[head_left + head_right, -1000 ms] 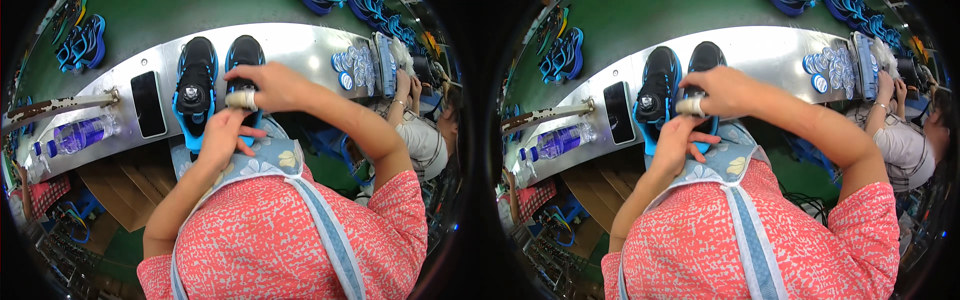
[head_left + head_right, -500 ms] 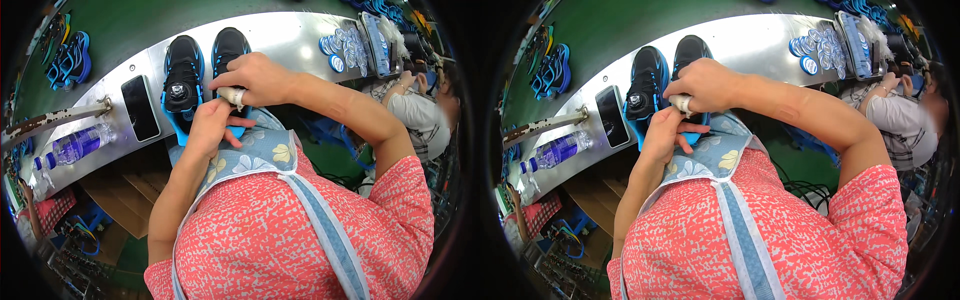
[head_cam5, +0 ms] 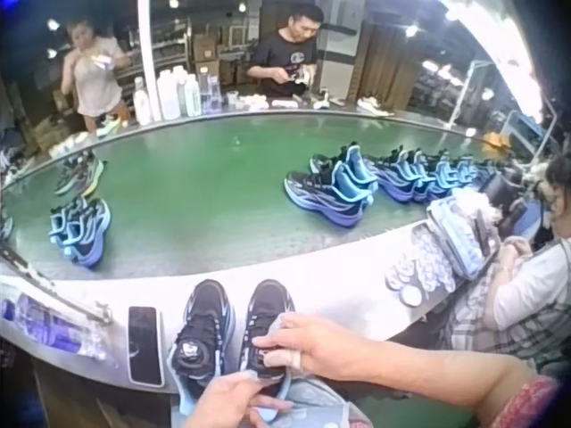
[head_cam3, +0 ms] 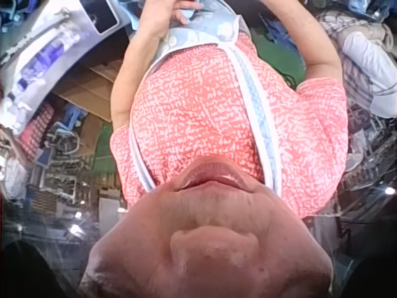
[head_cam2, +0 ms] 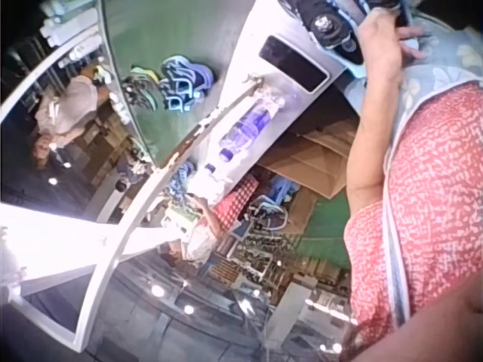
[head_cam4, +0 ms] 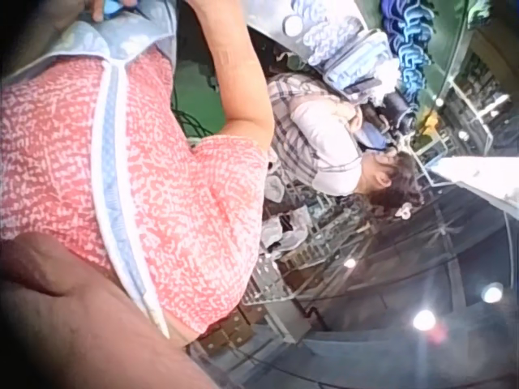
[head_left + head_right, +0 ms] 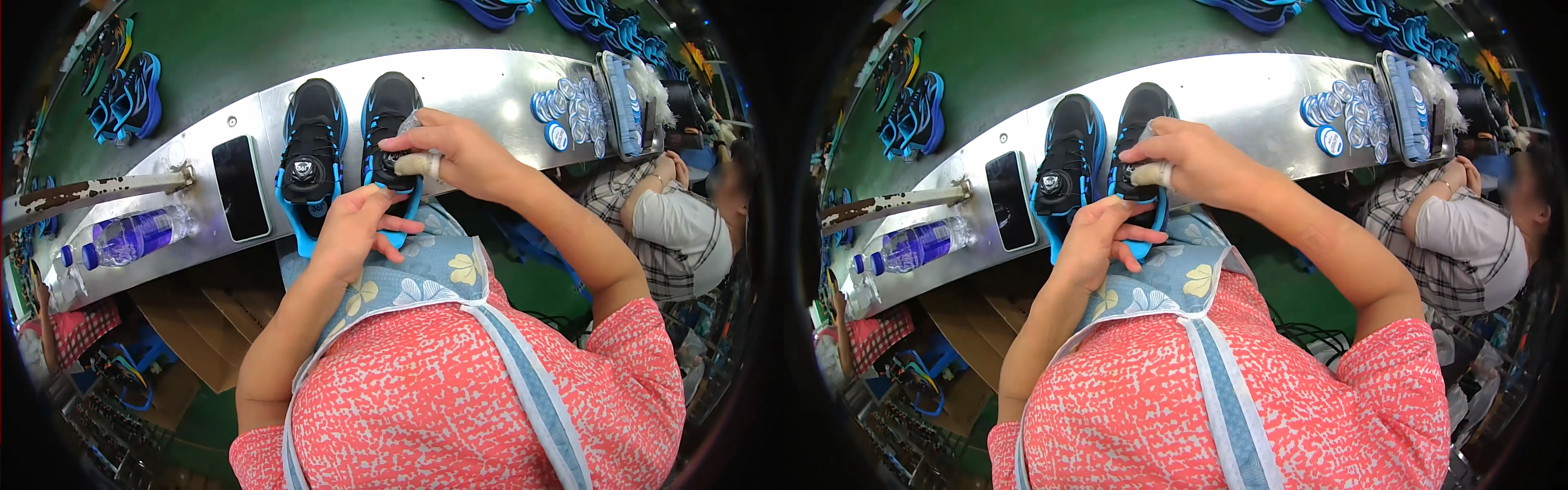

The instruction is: Insert and thread laces through the eyelets of athletic shoes on a production line.

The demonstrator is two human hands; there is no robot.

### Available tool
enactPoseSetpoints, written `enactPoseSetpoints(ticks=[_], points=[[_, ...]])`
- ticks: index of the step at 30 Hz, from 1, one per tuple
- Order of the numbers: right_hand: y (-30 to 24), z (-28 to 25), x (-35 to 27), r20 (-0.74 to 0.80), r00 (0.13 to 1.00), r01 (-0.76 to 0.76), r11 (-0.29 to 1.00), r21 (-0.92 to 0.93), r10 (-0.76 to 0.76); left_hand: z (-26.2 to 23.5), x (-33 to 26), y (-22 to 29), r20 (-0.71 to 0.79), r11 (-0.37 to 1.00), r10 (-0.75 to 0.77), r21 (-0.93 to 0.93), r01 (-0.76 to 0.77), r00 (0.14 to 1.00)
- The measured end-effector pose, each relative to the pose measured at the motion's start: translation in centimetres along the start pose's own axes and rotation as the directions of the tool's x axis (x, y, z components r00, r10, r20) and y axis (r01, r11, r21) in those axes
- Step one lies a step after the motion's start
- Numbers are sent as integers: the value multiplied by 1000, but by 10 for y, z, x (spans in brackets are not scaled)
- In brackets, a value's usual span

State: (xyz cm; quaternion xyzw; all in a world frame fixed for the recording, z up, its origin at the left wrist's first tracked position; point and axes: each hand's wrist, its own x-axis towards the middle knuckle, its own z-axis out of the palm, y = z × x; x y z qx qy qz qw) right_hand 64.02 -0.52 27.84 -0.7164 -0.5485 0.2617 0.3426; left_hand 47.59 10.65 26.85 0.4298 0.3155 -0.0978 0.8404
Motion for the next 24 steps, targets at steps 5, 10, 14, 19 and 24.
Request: enactPoseSetpoints(ticks=[5, 10, 14, 19, 24], points=[[-1, 23, -5, -158, 983, 69, 989, -129, -89, -1, 0, -3, 1, 1000, -8, 9, 8, 1000], [-3, -21, 25, -50, 984, -173, 984, -41, 171, -26, -55, 53, -174, 684, 479, 688, -241, 860], [10, 8, 88, 12, 992, -118, 974, -194, 122, -58, -22, 46, -1, 255, 724, 930, -266, 689], [11, 33, 123, 209, 963, -98, 944, -314, 170, -77, -13, 48, 57, 582, 525, 704, -407, 849], [17, 33, 127, 286, 953, -37, 972, -232, 104, -83, -14, 52, 193, 526, 551, 676, -517, 812]])
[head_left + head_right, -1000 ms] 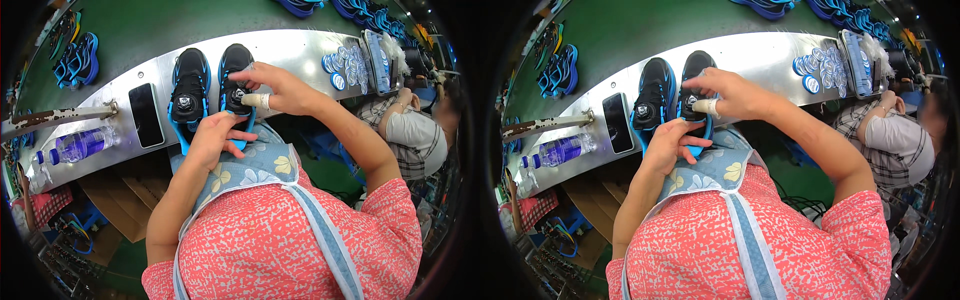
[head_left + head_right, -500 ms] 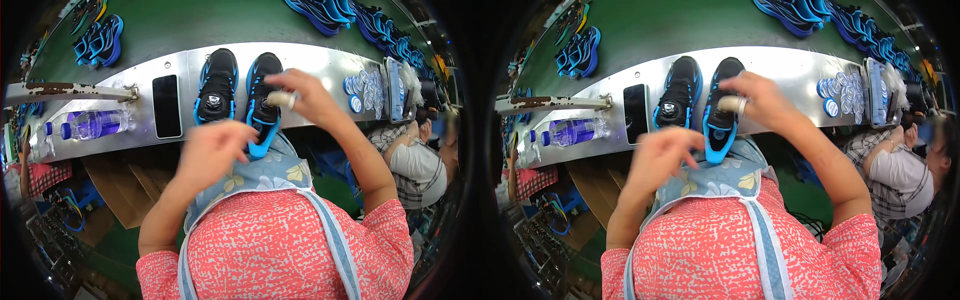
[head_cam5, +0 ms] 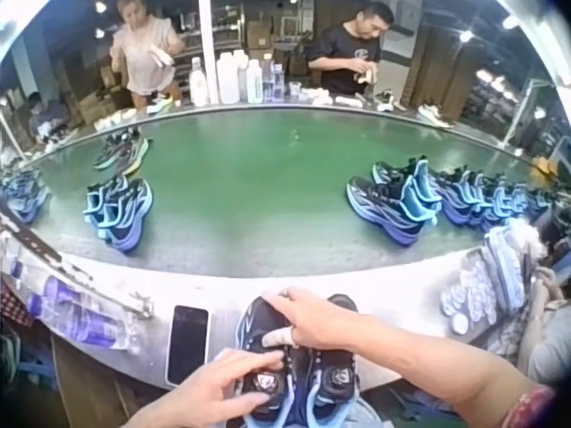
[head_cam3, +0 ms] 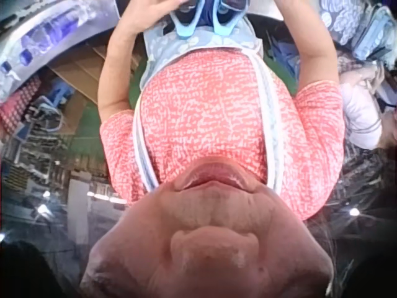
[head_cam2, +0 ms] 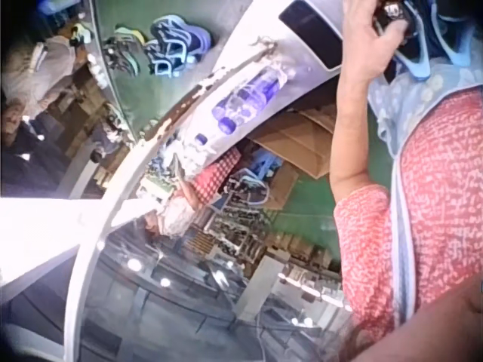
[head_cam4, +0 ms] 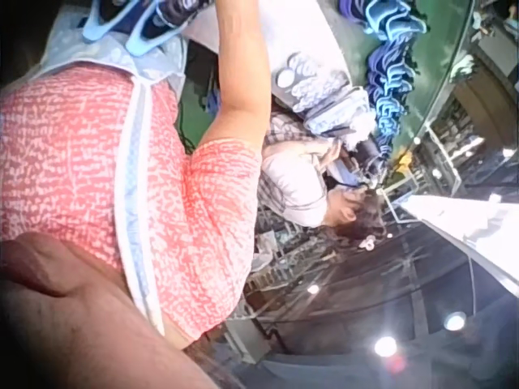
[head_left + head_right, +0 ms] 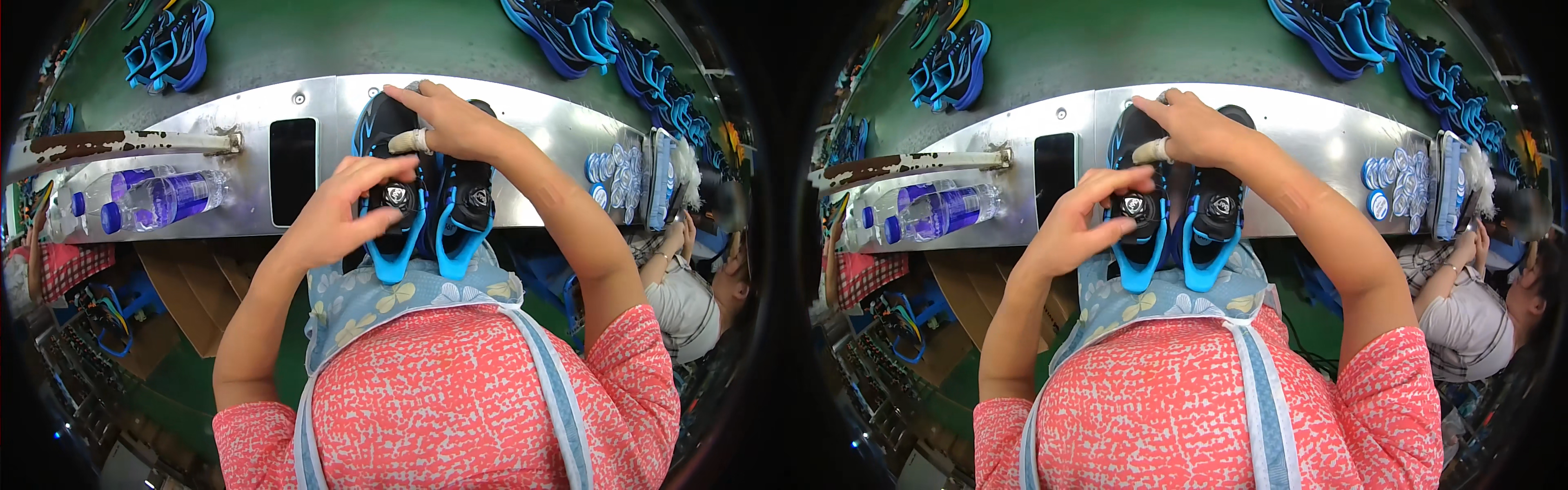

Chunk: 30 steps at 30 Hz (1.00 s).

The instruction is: Insert and thread laces through the eyelets of athletic shoes on a production line.

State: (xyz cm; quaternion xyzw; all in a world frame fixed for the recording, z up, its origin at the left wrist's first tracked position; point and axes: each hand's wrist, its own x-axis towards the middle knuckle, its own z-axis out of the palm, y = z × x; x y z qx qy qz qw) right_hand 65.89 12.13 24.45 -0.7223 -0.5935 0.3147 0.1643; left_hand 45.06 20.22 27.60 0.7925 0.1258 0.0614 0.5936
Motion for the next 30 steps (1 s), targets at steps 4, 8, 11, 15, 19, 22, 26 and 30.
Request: enactPoseSetpoints(ticks=[4, 8, 11, 15, 19, 22, 26, 30], points=[[-1, 1, 0, -18, 1000, -5, 1000, -5, 5, 12, 1, 6, -134, 993, -39, 101, 53, 990], [-1, -2, 0, -13, 1000, 20, 999, -26, -21, -6, 6, -13, 74, 1000, 0, -20, 1, 997], [-4, -2, 1, 0, 1000, 27, 1000, -11, -27, -11, 7, -16, 159, 997, 23, -78, -11, 987], [2, 2, 2, -41, 998, 55, 998, 5, -55, 5, 0, 0, -102, 999, 25, 30, -22, 994], [-4, -4, 2, 6, 1000, 2, 1000, -28, -2, -1, 3, -18, 78, 999, 38, 13, -39, 996], [-1, -7, -6, -70, 997, -8, 998, 59, 12, 3, -6, 2, -61, 992, 86, 102, -80, 994], [46, -38, -59, -181, 948, -175, 903, 393, 262, 4, -56, 24, -314, 995, -43, 76, 70, 948], [38, -11, -116, 188, 855, -502, 681, 533, 483, 50, -62, 31, -230, 969, -132, 175, 174, 964]])
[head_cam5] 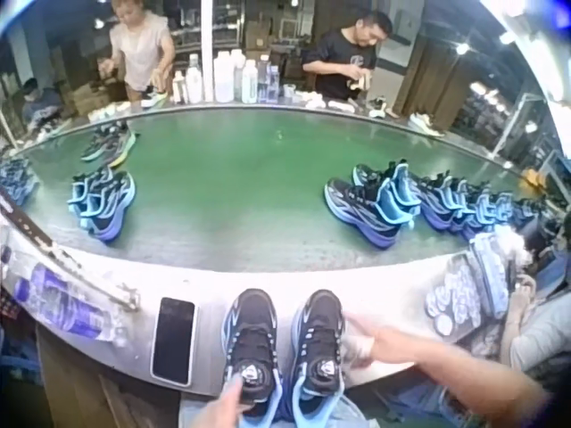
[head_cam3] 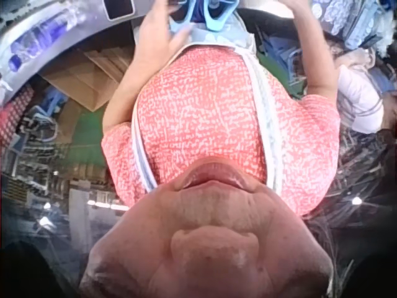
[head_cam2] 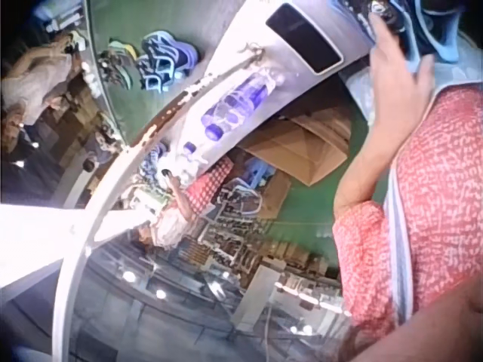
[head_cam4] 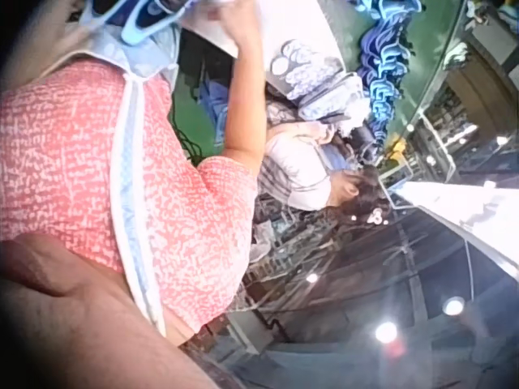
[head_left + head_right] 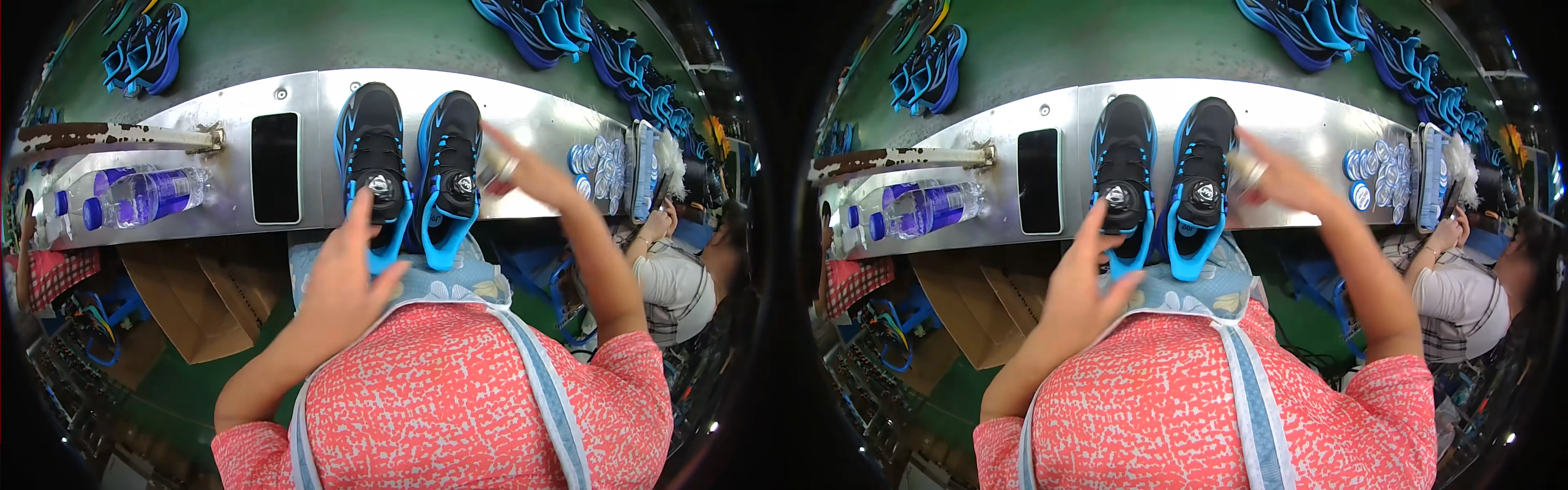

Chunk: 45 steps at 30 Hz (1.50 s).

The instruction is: Insert and thread laces through the eyelets of athletic shoes on a production line.

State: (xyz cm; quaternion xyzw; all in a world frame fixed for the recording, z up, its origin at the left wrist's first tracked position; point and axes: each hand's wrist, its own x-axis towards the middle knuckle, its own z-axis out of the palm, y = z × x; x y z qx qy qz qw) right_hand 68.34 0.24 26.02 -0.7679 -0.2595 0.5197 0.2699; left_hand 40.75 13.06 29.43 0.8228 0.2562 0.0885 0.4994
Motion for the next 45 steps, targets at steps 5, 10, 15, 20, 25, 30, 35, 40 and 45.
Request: enactPoseSetpoints(ticks=[5, 10, 15, 20, 25, 30, 35, 40, 45], points=[[-16, 49, -24, -16, 997, 83, 968, 236, -81, 36, 59, 5, 97, 913, -235, 362, 186, 967], [-18, -31, 0, -173, 850, 428, 844, -323, -498, -38, 164, -34, -61, 834, 185, 538, -124, 981], [-44, -150, 38, -387, 770, 96, 692, -716, -507, -126, 295, -101, -244, 725, 147, 686, 64, 959], [9, -230, 90, -183, 870, -64, 263, -963, -458, -127, 293, -117, -373, 665, 272, 739, 107, 887], [-29, -198, 107, -180, 954, -109, 283, -953, -241, -37, 202, -54, -255, 838, 469, 430, -335, 846], [-91, -54, 46, 102, 894, 364, 574, -734, -436, 23, 108, -27, -238, 979, -32, -205, -18, 971], [-58, 88, -13, 185, 694, 629, 462, -625, -695, 51, 78, -61, -347, 942, -225, -315, 113, 910], [-70, 31, -49, 377, 564, 791, 612, 10, -735, -8, 59, -10, -575, 971, 236, 174, -165, 783], [-64, -43, -42, 179, 903, 429, 816, -387, -390, 48, 28, -5, -63, 940, 325, 131, -315, 943]])
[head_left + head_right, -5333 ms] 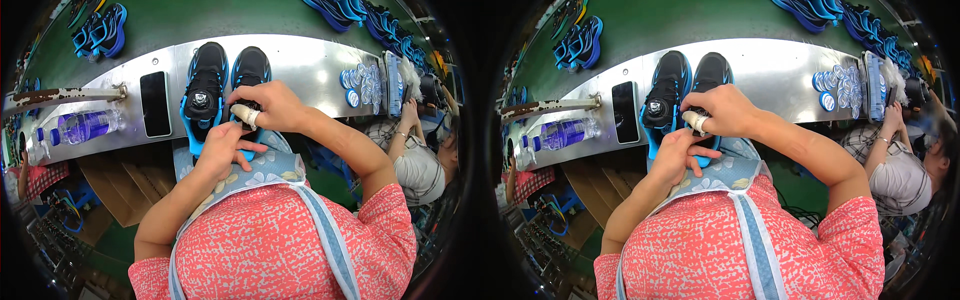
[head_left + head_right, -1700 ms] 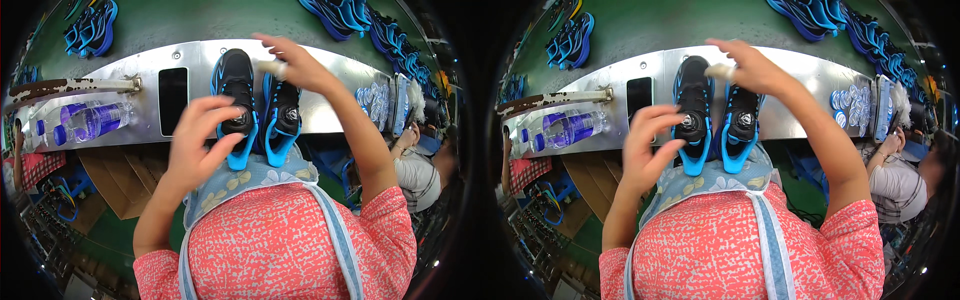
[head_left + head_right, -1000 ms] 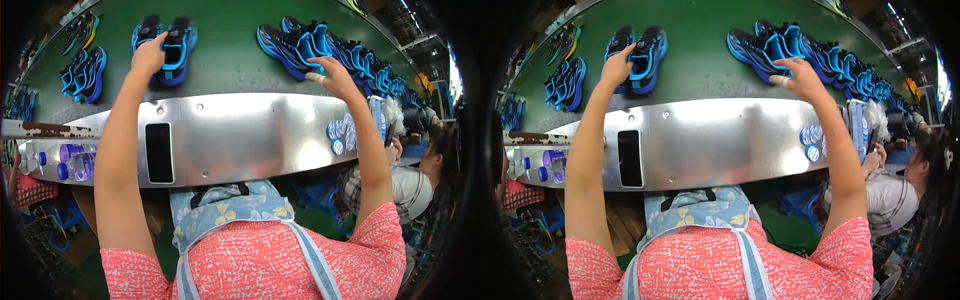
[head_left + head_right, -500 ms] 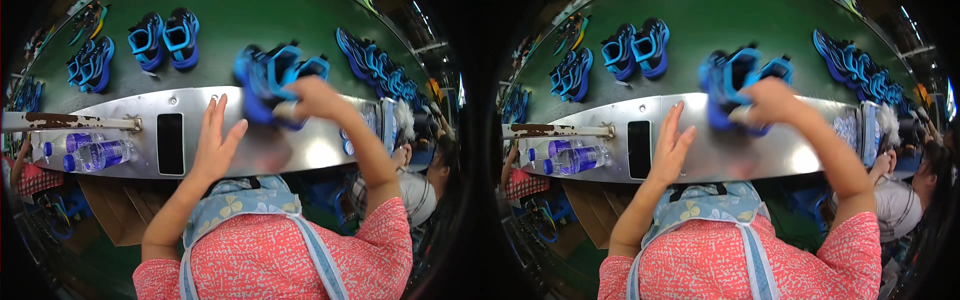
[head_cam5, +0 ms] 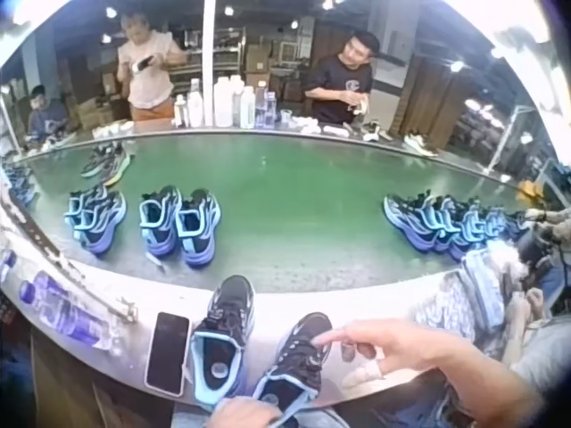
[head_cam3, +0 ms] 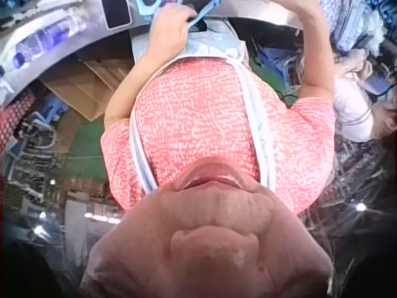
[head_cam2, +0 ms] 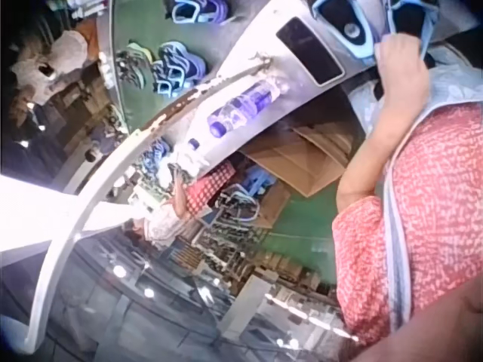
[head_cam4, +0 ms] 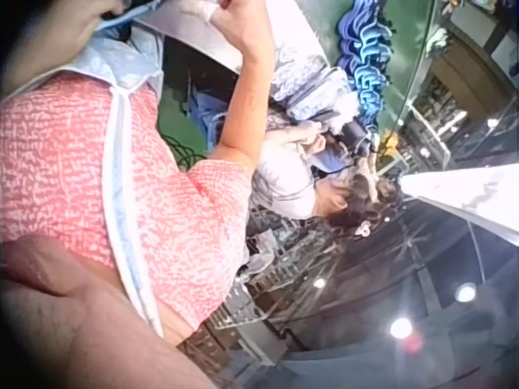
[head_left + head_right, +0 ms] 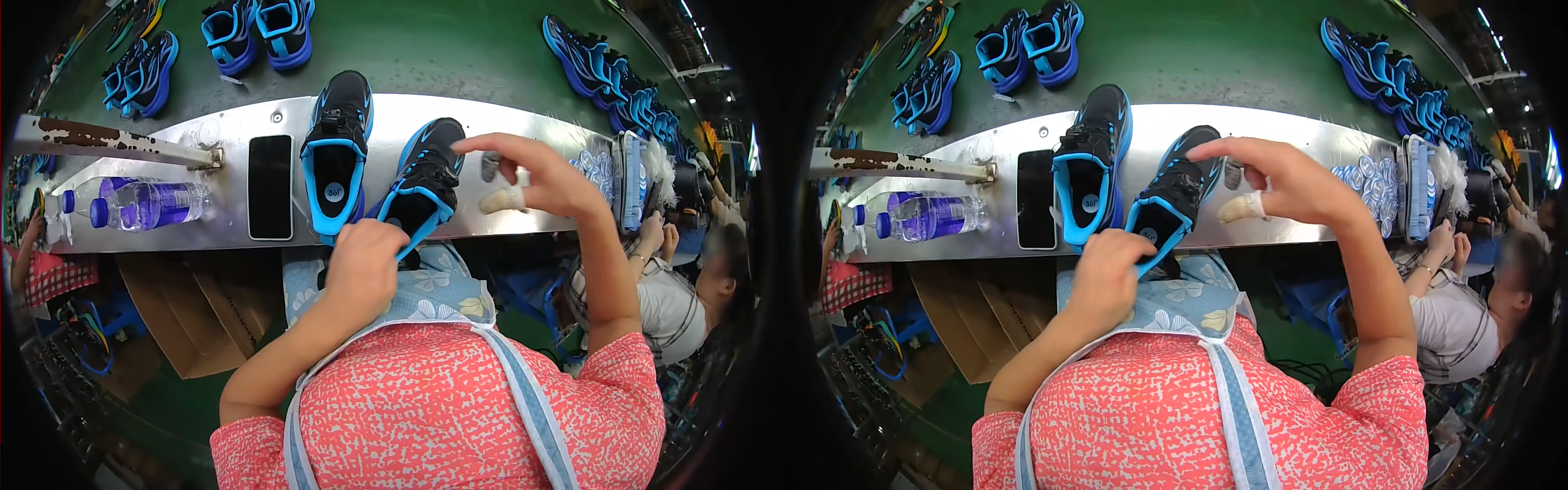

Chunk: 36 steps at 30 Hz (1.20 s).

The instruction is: Insert and thread laces through the eyelets of athletic shoes on a production line.

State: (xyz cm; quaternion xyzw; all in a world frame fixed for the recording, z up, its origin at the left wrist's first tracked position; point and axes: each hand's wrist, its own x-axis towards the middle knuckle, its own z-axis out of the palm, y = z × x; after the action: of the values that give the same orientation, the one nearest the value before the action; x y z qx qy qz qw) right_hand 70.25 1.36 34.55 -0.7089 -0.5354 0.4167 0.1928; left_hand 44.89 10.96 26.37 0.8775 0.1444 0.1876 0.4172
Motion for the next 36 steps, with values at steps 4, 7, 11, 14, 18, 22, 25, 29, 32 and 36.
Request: enactPoseSetpoints(ticks=[4, 7, 11, 14, 18, 22, 25, 29, 32, 36], points=[[25, 51, 41, -44, 897, 432, 894, -116, -439, 30, 9, -15, 5, 993, 82, 84, -83, 997], [10, 51, 41, 97, 915, 403, 891, -210, -391, 21, 10, -23, -94, 998, 47, 53, -42, 994], [-4, 50, 29, 202, 947, 308, 881, -358, -249, 15, 15, -20, -57, 979, -192, -74, 188, 980], [4, 64, 29, 89, 944, 327, 868, -374, -317, -18, 34, -1, 384, 737, -481, -309, 600, 788], [-3, 61, 18, 14, 938, 344, 925, -163, -347, -20, 33, 2, 601, 595, -462, -335, 730, 652], [-9, 75, 17, 92, 975, 222, 897, -383, -202, 10, 12, -3, 489, 570, -509, -425, 704, 708], [-10, 73, 17, 11, 979, 187, 881, -434, -202, 11, 16, -9, 522, 560, -467, -449, 696, 713], [-5, 105, 21, -159, 897, 249, 768, -590, -412, 6, 10, -11, 512, 566, -471, -450, 691, 719], [-8, 109, 26, -229, 938, 146, 896, -420, -260, 1, 13, -10, 523, 539, -519, -414, 734, 676], [-6, 94, 18, -236, 861, 277, 804, -526, -451, 3, 9, -10, 543, 513, -498, -445, 734, 677]])
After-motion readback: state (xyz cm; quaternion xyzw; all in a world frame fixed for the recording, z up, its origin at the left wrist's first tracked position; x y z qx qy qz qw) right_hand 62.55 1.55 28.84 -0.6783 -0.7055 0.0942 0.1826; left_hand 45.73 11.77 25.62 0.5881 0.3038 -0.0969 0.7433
